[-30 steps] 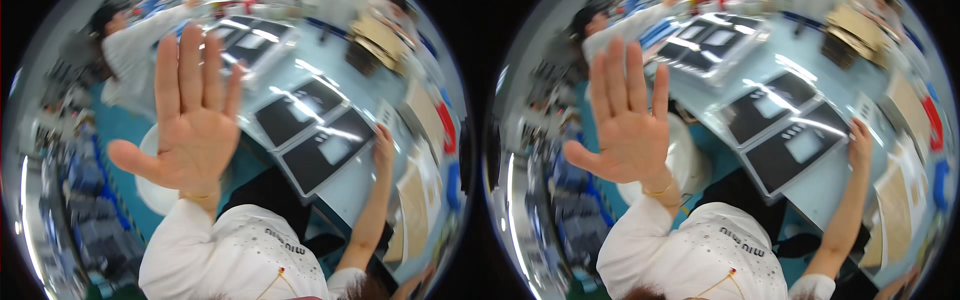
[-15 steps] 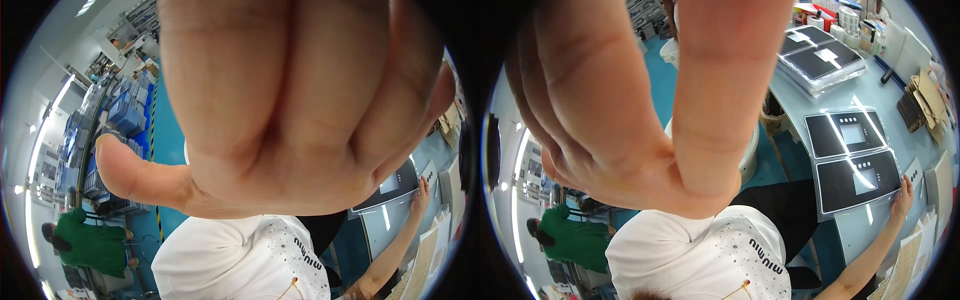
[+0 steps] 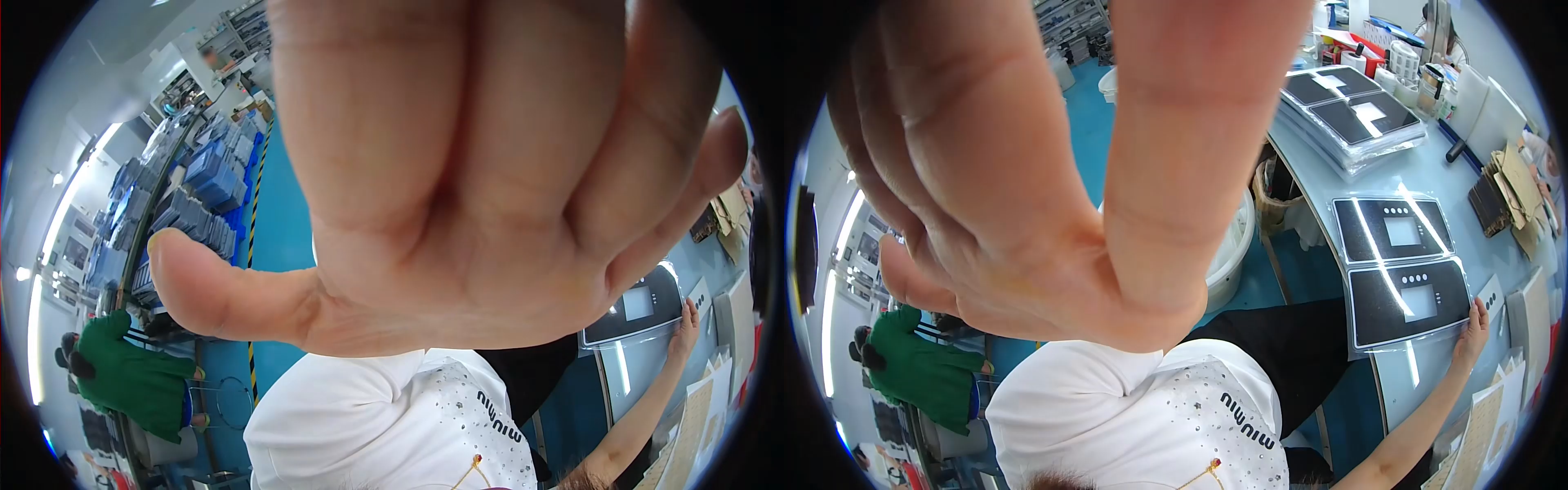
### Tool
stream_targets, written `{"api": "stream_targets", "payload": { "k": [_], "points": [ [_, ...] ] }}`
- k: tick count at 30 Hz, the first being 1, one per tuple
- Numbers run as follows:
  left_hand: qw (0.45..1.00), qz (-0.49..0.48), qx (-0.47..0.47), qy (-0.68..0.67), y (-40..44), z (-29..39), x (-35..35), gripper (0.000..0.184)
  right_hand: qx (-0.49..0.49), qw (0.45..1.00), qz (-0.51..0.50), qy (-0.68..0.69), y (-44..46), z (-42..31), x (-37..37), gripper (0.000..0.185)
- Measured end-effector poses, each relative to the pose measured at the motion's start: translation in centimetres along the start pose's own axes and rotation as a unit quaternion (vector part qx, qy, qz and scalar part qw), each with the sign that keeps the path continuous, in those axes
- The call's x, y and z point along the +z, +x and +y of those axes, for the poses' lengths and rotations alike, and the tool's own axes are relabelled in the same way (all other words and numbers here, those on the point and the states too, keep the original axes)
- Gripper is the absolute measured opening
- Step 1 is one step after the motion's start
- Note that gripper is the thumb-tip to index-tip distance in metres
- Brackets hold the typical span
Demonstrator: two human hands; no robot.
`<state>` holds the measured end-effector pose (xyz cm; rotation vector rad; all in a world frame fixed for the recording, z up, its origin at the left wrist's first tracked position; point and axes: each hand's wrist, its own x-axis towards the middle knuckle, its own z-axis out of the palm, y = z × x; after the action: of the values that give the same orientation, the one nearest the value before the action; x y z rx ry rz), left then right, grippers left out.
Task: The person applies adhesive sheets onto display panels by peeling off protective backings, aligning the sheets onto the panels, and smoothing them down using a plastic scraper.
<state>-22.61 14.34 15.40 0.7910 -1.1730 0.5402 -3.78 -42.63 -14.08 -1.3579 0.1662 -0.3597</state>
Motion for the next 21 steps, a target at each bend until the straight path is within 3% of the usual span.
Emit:
{"api": "stream_targets", "payload": {
  "k": [3,6,10,16,18,19,21],
  "points": [
    [1.000,-0.005,-0.001,0.012,-0.3,0.7,0.1,0.101,-0.007,1.000,-0.001,-0.010,-1.5,-1.8,2.6,0.026],
    [1.000,-0.005,-0.002,0.023,-0.2,0.5,0.2,0.102,-0.005,1.000,0.000,-0.025,0.7,0.6,-0.3,0.028],
    [1.000,-0.002,-0.008,0.004,0.0,0.2,-0.4,0.102,0.000,0.996,0.022,-0.084,-2.4,-2.7,3.6,0.030],
    [0.989,0.022,-0.053,-0.137,-1.8,-3.8,0.3,0.103,-0.035,0.991,0.026,-0.124,-4.3,-4.4,6.2,0.033],
    [0.977,0.021,-0.072,-0.199,-2.3,-6.4,1.6,0.103,-0.041,0.990,0.035,-0.129,-2.3,-2.1,3.8,0.033],
    [0.979,0.007,-0.173,-0.113,-4.0,-8.5,0.6,0.103,-0.040,0.987,0.048,-0.149,-2.7,-2.4,4.2,0.034],
    [0.951,-0.093,-0.291,0.057,-8.0,-14.2,-1.7,0.080,-0.047,0.993,0.057,-0.096,-3.3,-2.5,5.0,0.035]
  ]
}}
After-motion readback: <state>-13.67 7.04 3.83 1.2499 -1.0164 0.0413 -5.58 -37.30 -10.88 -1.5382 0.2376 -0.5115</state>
